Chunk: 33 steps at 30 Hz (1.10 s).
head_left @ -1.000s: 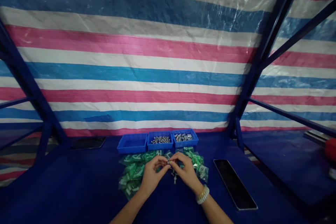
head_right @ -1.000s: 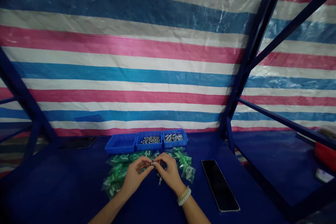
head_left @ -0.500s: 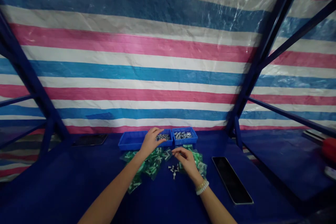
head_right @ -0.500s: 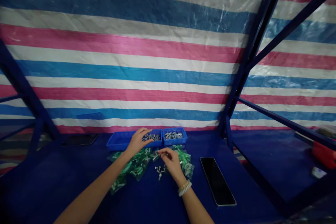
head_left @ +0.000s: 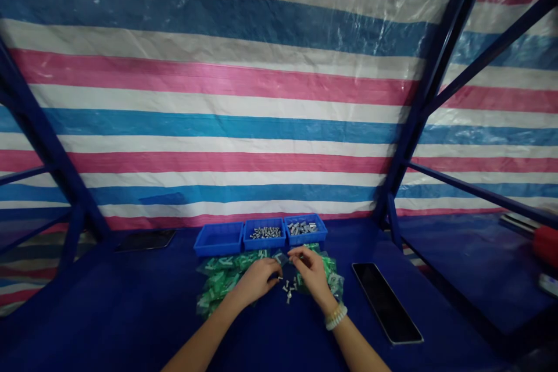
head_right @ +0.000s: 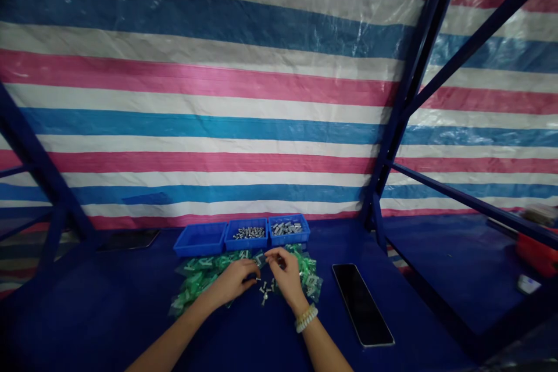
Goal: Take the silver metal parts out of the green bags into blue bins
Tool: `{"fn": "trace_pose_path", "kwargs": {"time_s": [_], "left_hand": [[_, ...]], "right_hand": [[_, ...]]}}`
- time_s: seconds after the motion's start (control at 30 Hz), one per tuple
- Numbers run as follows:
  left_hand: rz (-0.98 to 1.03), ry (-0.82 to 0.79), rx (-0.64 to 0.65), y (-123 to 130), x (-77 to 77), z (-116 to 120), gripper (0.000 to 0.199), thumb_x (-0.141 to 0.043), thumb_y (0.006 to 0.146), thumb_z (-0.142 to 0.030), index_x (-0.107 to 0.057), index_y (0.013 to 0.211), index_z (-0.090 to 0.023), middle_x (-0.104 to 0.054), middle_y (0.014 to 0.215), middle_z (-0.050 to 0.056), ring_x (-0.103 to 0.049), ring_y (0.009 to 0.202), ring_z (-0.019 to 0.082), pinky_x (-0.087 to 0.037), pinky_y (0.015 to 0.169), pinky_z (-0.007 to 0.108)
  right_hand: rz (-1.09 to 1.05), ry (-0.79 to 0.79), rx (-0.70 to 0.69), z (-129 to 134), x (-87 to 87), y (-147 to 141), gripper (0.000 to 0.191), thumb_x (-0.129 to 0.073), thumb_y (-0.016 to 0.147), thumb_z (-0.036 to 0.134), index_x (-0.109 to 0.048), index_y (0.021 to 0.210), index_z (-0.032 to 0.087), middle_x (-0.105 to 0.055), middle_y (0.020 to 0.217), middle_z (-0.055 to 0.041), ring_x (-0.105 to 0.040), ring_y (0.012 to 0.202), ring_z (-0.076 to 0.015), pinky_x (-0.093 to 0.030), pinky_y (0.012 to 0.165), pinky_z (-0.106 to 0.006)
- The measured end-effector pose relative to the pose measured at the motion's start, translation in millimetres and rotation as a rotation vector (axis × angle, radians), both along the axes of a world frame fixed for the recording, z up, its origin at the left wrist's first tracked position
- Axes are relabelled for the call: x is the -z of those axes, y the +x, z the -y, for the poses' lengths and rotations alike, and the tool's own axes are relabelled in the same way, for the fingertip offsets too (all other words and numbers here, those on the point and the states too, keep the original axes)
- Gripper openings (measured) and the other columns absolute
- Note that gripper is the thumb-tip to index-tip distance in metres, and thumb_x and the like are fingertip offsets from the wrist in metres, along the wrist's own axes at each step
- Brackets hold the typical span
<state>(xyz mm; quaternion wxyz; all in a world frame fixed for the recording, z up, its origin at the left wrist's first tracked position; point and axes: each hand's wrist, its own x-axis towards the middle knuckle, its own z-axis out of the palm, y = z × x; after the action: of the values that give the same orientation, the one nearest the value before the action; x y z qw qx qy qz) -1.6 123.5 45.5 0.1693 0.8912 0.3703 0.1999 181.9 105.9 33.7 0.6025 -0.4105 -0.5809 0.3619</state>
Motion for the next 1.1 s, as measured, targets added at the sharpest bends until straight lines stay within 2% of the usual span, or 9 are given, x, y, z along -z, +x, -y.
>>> {"fn": "trace_pose_path", "kwargs": {"time_s": [0.1, 0.2, 0.33, 0.6, 0.8, 1.0, 1.1], "left_hand": [[0.172, -0.024, -0.112, -3.3, -5.1, 1.4, 0.013, -0.058, 0.080, -0.017, -0.069, 0.087, -0.019, -0.066, 0.075, 0.001, -0.057, 0.064, 0.015, -0.042, 0.062, 0.023], [0.378, -0.066, -0.217, -5.6, -11.7, 3.5, 0.014, -0.058, 0.081, -0.024, -0.069, 0.087, -0.017, -0.064, 0.068, 0.000, -0.054, 0.060, 0.013, -0.041, 0.058, 0.022], [0.561, -0.143, -0.238, -5.2, -15.3, 5.9, 0.015, -0.060, 0.079, -0.026, -0.067, 0.086, -0.015, -0.063, 0.067, 0.001, -0.056, 0.062, 0.014, -0.043, 0.058, 0.022], [0.606, -0.216, -0.167, -0.3, -15.3, 11.2, 0.010, -0.063, 0.076, -0.021, -0.067, 0.082, -0.014, -0.059, 0.065, -0.001, -0.053, 0.059, 0.012, -0.043, 0.058, 0.022], [0.707, -0.262, -0.114, 6.3, -13.8, 18.3, 0.017, -0.066, 0.075, -0.020, -0.063, 0.090, -0.015, -0.063, 0.075, 0.001, -0.056, 0.062, 0.012, -0.046, 0.061, 0.023], [0.759, -0.137, -0.211, 14.6, -3.2, 22.2, 0.010, -0.066, 0.080, -0.024, -0.066, 0.086, -0.016, -0.060, 0.069, 0.000, -0.057, 0.064, 0.014, -0.048, 0.062, 0.024], [0.744, -0.017, -0.207, 15.8, -1.7, 24.4, 0.010, -0.066, 0.081, -0.024, -0.070, 0.087, -0.017, -0.060, 0.072, 0.002, -0.058, 0.066, 0.015, -0.048, 0.062, 0.025]], "right_hand": [[0.112, 0.074, -0.013, 1.6, -1.4, -1.5, 0.015, -0.059, 0.081, 0.019, -0.071, 0.089, 0.020, -0.070, 0.080, -0.0039, -0.064, 0.074, -0.0202, -0.048, 0.068, -0.029], [0.202, 0.137, -0.089, 4.3, -4.0, -3.8, 0.024, -0.059, 0.079, 0.014, -0.069, 0.100, 0.022, -0.070, 0.090, -0.0045, -0.064, 0.078, -0.0199, -0.049, 0.070, -0.029], [0.212, 0.141, -0.155, 7.4, -5.7, -6.7, 0.024, -0.060, 0.081, 0.014, -0.068, 0.102, 0.022, -0.070, 0.091, -0.0046, -0.064, 0.078, -0.0192, -0.050, 0.069, -0.028], [0.263, 0.213, -0.121, 9.4, -7.3, -6.6, 0.009, -0.061, 0.085, 0.019, -0.068, 0.090, 0.020, -0.065, 0.079, -0.0034, -0.060, 0.072, -0.0172, -0.047, 0.066, -0.028], [0.262, 0.232, -0.094, 13.9, -15.8, -5.4, 0.008, -0.060, 0.087, 0.021, -0.068, 0.087, 0.020, -0.062, 0.080, -0.0033, -0.058, 0.073, -0.0169, -0.045, 0.066, -0.027], [0.258, 0.170, -0.067, 12.8, -13.1, -6.3, 0.014, -0.058, 0.089, 0.027, -0.067, 0.083, 0.019, -0.061, 0.077, -0.0028, -0.056, 0.071, -0.0165, -0.043, 0.065, -0.027], [0.193, 0.095, -0.128, 9.7, -7.4, -7.1, 0.019, -0.058, 0.089, 0.032, -0.068, 0.079, 0.018, -0.061, 0.074, -0.0022, -0.055, 0.068, -0.0159, -0.041, 0.063, -0.026]]}}
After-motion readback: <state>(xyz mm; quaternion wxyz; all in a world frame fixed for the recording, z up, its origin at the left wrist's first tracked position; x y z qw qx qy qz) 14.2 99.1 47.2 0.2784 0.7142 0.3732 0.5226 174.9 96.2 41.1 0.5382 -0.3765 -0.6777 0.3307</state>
